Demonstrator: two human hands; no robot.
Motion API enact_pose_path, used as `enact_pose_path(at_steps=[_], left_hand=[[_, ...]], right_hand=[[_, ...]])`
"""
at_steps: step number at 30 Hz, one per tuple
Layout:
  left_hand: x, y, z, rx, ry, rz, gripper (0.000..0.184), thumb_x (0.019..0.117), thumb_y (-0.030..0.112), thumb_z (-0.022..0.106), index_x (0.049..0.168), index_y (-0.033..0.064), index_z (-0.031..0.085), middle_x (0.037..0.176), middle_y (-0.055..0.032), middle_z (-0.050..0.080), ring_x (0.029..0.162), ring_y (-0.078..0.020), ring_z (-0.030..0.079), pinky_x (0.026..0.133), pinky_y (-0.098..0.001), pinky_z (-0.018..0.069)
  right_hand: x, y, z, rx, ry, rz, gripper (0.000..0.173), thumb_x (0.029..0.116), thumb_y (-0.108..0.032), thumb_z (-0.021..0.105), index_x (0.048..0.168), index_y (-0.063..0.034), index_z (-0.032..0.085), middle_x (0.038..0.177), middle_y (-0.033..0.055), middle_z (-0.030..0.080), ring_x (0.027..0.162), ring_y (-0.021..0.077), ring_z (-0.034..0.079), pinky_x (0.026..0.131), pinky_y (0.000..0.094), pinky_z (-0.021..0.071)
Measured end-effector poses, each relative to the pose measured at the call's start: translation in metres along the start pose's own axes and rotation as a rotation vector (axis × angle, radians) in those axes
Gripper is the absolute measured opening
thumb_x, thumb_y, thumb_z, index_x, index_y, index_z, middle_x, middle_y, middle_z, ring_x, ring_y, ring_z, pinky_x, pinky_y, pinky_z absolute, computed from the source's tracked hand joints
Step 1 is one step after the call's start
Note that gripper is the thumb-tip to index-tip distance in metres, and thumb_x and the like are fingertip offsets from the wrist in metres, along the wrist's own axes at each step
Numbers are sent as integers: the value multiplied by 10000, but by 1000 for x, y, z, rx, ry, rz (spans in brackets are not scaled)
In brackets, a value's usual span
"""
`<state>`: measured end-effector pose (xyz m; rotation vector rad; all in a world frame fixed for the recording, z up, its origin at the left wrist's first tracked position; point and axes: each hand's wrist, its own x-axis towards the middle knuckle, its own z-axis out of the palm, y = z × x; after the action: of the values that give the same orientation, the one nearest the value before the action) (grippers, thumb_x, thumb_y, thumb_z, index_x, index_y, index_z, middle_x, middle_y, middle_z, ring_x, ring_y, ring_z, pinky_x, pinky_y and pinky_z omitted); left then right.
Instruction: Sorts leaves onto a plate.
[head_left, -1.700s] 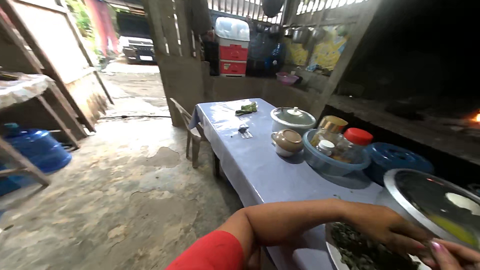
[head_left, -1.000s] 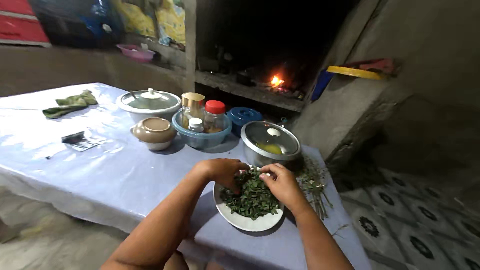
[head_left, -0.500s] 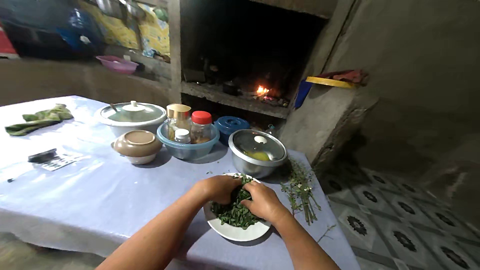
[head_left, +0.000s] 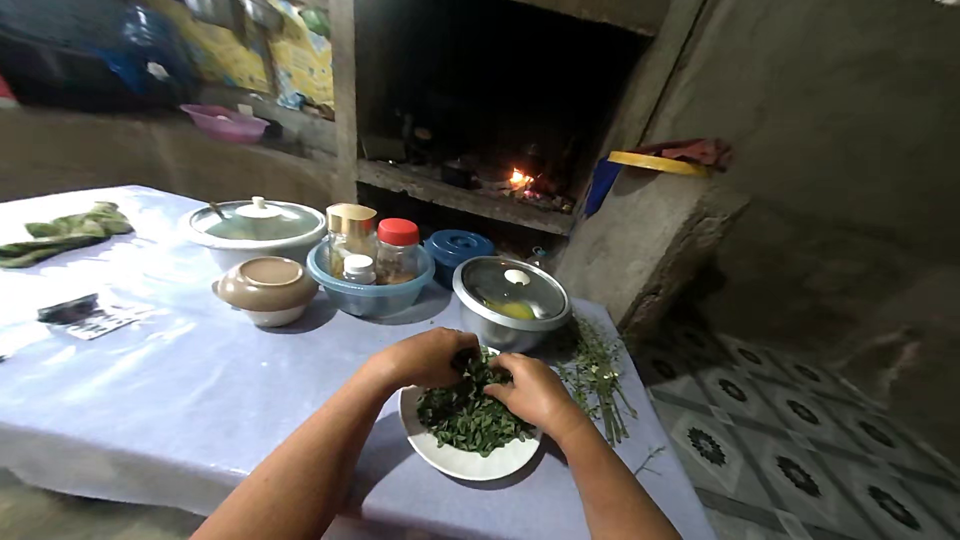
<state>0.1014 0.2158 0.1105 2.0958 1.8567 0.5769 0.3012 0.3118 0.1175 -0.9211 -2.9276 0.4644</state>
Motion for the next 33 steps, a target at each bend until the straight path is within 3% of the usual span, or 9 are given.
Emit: enact_pose_path(at_steps=[7, 10, 12, 16, 19, 22, 28, 33], left_hand=[[-5, 3, -1, -161, 131, 161, 395, 918, 171, 758, 1297, 138, 653, 1198, -71, 687, 1073, -167, 663, 974, -421, 540], [-7, 1, -3, -196, 127, 164, 365, 948, 185, 731, 1306, 182, 660, 1222, -27, 684, 1054, -114, 667, 949, -367, 557], [-9, -4, -4, -206, 80, 178, 333, 954, 172, 726, 1282, 146, 671, 1229, -50, 683, 1037, -132, 684, 918, -364, 580], [-14, -9, -11, -191, -34, 66, 256, 994, 76, 634, 1239, 114, 698, 1216, -53, 704, 1042, -152, 697, 940, -378, 571], [-15, -12, -14, -145, 15, -15, 230, 1029, 73, 570, 1190, 136, 722, 1100, -27, 737, 928, -121, 710, 866, -357, 585], [-14, -12, -17, -106, 66, -81, 201, 1030, 68, 569, 1135, 125, 730, 1039, -37, 741, 895, -145, 710, 834, -389, 587], [-10, -12, -13, -62, 99, -41, 176, 1048, 180, 582, 1098, 151, 748, 977, -5, 735, 864, -111, 694, 820, -376, 580], [-8, -11, -9, -10, 104, -40, 189, 1052, 231, 580, 1076, 146, 747, 964, -11, 727, 873, -135, 683, 843, -421, 561]], right_hand=[[-5, 3, -8, 156, 221, 0, 283, 1029, -271, 589, 1223, -109, 715, 1196, 80, 709, 1080, 205, 687, 980, 433, 544], [-6, 7, -8, 209, 352, -36, 245, 1026, -220, 583, 1174, -102, 739, 1149, 72, 729, 1040, 174, 702, 954, 391, 563], [-6, 9, -8, 214, 394, -45, 242, 1024, -207, 580, 1160, -97, 747, 1129, 76, 733, 1024, 178, 704, 945, 393, 565], [-6, 9, -10, 182, 372, -22, 233, 1022, -222, 588, 1146, -119, 755, 1123, 54, 738, 1013, 169, 705, 940, 399, 565], [-5, 8, -10, 180, 316, -15, 216, 1018, -227, 599, 1120, -118, 755, 1101, 44, 740, 999, 158, 704, 936, 392, 562], [-6, 7, -12, 201, 246, -24, 205, 1012, -219, 611, 1100, -93, 746, 1091, 57, 731, 988, 163, 697, 929, 393, 557], [-6, 5, -10, 239, 165, -108, 211, 995, -226, 649, 1125, -87, 739, 1142, 82, 695, 956, 160, 682, 896, 350, 565], [-3, 1, 0, 138, 150, -176, 245, 998, -227, 644, 1196, -108, 726, 1239, 101, 666, 1056, 190, 673, 958, 366, 552]])
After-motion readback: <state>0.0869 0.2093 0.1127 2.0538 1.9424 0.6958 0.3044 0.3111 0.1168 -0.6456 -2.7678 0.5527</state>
